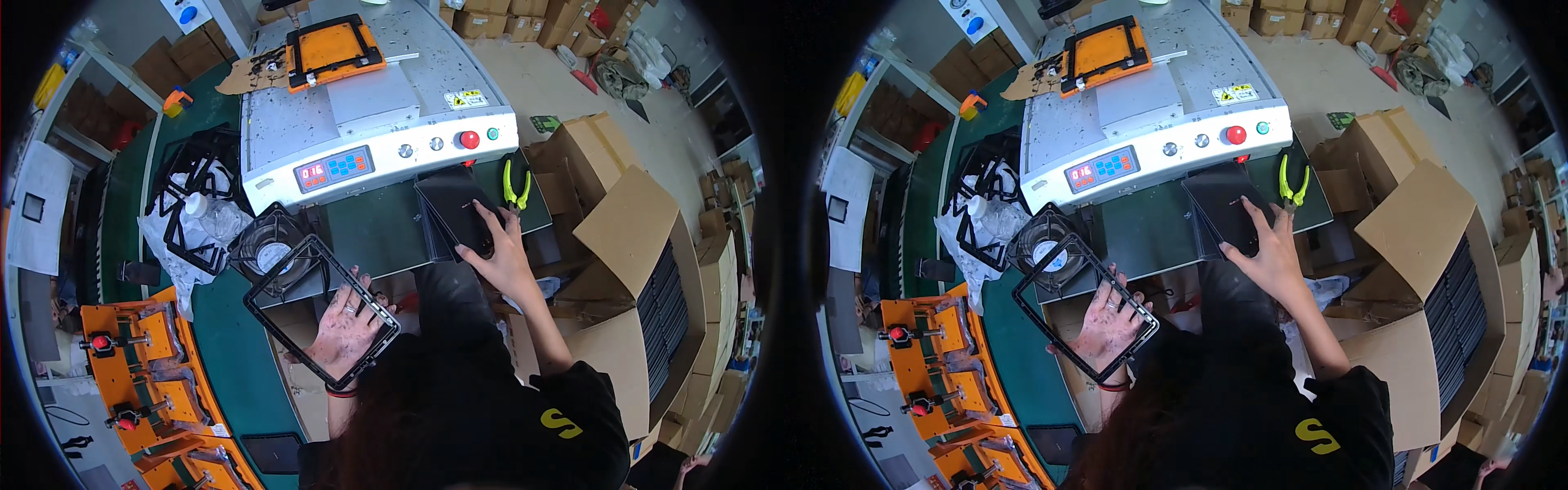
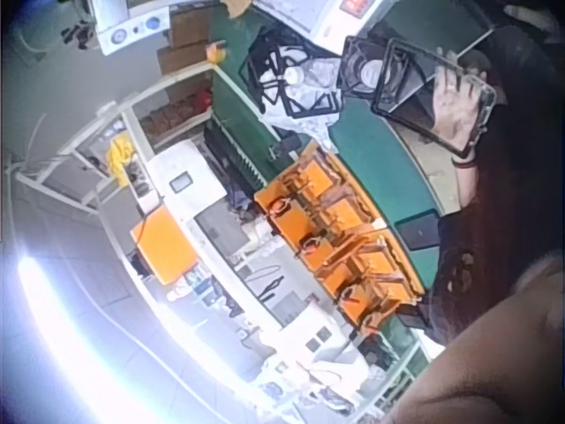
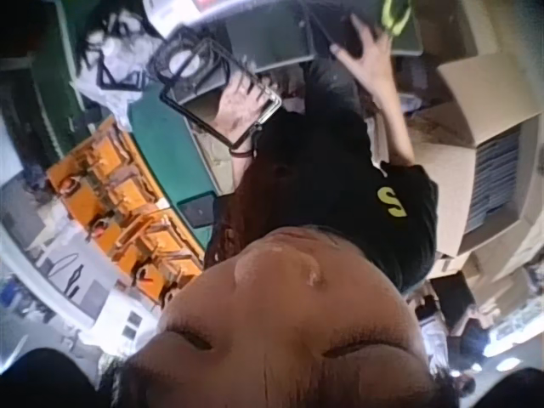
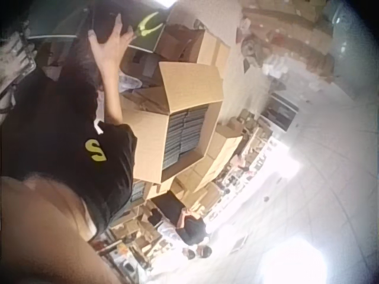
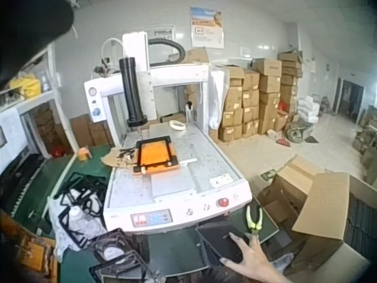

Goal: The person assembles black rectangular electronic devices by placing them into orange clamping jigs and operating a lever to secure them. They repeatedly pick up devices from a cardboard box, place them into the jig, clamp them, and then remove them to stack on the table.

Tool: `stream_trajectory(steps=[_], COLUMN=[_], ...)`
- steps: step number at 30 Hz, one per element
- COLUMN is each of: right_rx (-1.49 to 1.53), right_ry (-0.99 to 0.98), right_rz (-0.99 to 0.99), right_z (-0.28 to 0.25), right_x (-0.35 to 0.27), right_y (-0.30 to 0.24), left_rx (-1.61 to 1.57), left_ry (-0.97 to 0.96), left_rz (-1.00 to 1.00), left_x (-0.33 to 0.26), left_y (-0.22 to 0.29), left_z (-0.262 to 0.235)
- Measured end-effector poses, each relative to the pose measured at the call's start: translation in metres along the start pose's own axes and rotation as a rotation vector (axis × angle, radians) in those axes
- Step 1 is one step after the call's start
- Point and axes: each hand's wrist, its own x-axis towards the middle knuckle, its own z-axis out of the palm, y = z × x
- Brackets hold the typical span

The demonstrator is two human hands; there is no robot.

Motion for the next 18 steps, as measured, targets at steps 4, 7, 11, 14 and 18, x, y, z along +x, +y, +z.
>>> stream_trajectory(steps=[4, 7, 11, 14, 18], right_rx=[-0.018, 0.052, 0.763, 0.467, 0.358], right_ry=[0.041, 0.052, -0.229, -0.224, -0.096], right_rz=[-0.01, -0.055, -0.179, -0.429, -0.484], right_z=[-0.001, -0.013, -0.036, -0.027, -0.007], right_x=[0.003, 0.003, -0.016, -0.028, -0.028], right_y=[0.0, -0.009, -0.05, -0.098, -0.108], left_rx=[0.288, -0.001, 0.373, 0.429, 0.301], left_ry=[0.105, -0.015, -0.146, -0.06, -0.128], left_rz=[-0.009, 0.01, 0.228, 0.118, 0.082], left_x=[0.001, 0.009, 0.033, 0.021, 0.02], left_y=[0.001, -0.005, -0.016, -0.023, -0.028], left_z=[-0.002, -0.006, -0.013, 0.003, 0.012])
